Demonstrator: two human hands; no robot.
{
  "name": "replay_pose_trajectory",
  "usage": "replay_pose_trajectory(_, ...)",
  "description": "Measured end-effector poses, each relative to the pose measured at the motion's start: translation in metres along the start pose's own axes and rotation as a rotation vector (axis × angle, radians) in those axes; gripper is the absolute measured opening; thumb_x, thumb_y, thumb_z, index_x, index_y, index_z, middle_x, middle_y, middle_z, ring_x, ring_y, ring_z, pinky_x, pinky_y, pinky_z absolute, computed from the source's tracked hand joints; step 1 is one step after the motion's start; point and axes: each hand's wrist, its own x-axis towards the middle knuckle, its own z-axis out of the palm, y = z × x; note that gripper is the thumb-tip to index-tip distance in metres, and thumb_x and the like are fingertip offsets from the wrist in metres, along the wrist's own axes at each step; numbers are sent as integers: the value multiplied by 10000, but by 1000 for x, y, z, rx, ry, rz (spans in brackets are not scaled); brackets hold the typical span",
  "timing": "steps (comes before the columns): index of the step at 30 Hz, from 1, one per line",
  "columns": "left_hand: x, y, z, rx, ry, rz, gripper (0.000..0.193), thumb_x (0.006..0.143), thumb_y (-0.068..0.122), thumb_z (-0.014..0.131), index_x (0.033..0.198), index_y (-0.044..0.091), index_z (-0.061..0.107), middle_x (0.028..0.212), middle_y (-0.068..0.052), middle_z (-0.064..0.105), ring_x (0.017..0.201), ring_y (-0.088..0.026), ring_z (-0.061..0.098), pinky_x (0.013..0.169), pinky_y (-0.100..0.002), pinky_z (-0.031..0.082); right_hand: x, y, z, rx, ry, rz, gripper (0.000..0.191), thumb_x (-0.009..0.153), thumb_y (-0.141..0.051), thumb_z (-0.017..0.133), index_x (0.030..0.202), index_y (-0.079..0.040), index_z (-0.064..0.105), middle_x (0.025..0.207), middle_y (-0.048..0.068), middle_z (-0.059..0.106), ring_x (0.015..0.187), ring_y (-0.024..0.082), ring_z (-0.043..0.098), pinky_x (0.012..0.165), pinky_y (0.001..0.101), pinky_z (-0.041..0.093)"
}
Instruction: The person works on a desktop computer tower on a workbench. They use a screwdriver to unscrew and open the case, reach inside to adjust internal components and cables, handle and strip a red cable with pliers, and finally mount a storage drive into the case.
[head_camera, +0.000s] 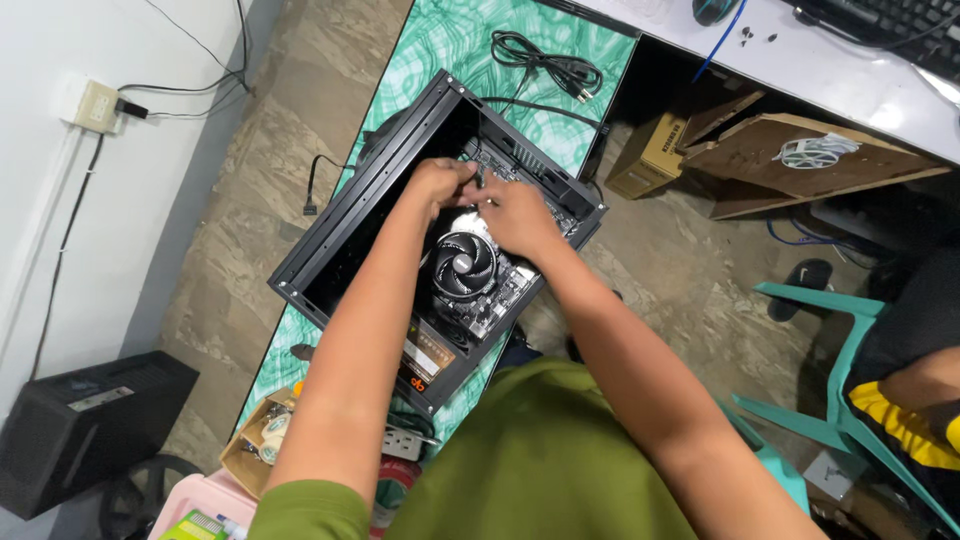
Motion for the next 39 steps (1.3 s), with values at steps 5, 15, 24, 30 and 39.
replay_pose_trajectory(5,17,-3,23,14,200,264,189,888,87,771,988,-70,739,832,-112,746,664,-156,702,606,-284,585,-28,-9,-62,-3,632,-38,153,997,-43,596,1060,-35,735,970,108,742,815,208,718,743,320,568)
replay_pose_trajectory(15,13,3,44,372,405,492,230,795,106,856,978,-17,790,800,-124,791,648,-130,728,611,-281,565,-14,9,-63,-233,484,58,202,1048,-210,538,1068,-80,692,959,146,744,870,391,688,747,484,517)
replay_pose_trajectory(24,20,4,26,151,220,358,214,857,106,805,1007,-38,757,862,-89,792,722,-134,766,633,-270,604,-13,7,-60,-186,604,-12,183,1075,-179,504,1079,-60,643,987,147,718,886,384,683,749,479,515)
replay_pose_trajectory(30,19,6,27,347,285,374,244,861,118,821,1023,-56,765,830,-111,789,712,-137,745,616,-262,570,-14,3,-59,-212,588,11,163,1077,-183,517,1044,-83,641,965,133,676,831,378,655,722,490,495)
replay_pose_trajectory(39,8,3,26,615,430,566,298,764,177,883,1002,23,791,931,-190,774,812,-252,785,779,-328,589,-15,-1,-57,-136,599,-4,128,1064,-165,539,1034,-84,633,974,126,641,808,338,667,690,458,506)
